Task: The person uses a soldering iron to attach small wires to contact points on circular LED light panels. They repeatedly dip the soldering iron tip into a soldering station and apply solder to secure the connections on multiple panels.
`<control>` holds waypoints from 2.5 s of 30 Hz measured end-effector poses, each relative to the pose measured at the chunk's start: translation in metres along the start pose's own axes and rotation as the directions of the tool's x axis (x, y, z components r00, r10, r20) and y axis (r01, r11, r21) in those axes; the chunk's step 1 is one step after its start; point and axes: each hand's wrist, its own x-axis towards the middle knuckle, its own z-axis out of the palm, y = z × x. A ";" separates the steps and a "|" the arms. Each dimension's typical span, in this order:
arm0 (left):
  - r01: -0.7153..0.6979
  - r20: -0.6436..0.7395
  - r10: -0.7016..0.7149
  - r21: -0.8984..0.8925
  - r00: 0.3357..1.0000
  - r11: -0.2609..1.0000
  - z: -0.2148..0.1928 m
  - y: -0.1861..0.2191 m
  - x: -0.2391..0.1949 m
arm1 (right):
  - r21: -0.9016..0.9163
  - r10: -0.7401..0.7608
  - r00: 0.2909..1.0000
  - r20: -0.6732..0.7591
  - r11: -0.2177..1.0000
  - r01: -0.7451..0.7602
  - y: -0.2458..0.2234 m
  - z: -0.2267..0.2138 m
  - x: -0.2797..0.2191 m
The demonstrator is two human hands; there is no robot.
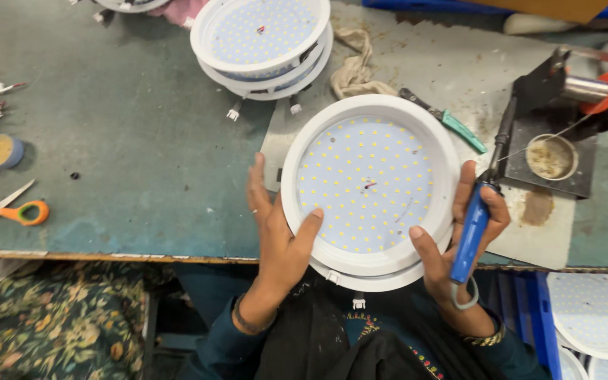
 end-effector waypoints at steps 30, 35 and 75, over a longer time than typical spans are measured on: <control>-0.451 0.555 0.371 0.007 0.744 0.893 -0.008 0.035 0.075 | -0.175 0.008 0.999 0.043 0.985 -0.001 -0.040 -0.029 0.027; -0.471 0.528 0.366 0.074 0.766 0.879 0.000 0.045 0.065 | -0.033 0.147 0.988 0.043 0.989 -0.146 -0.039 -0.025 0.001; -0.427 0.467 0.357 0.048 0.809 0.903 0.012 0.044 0.055 | 0.115 0.112 0.980 0.165 0.984 -0.132 -0.033 -0.041 0.045</control>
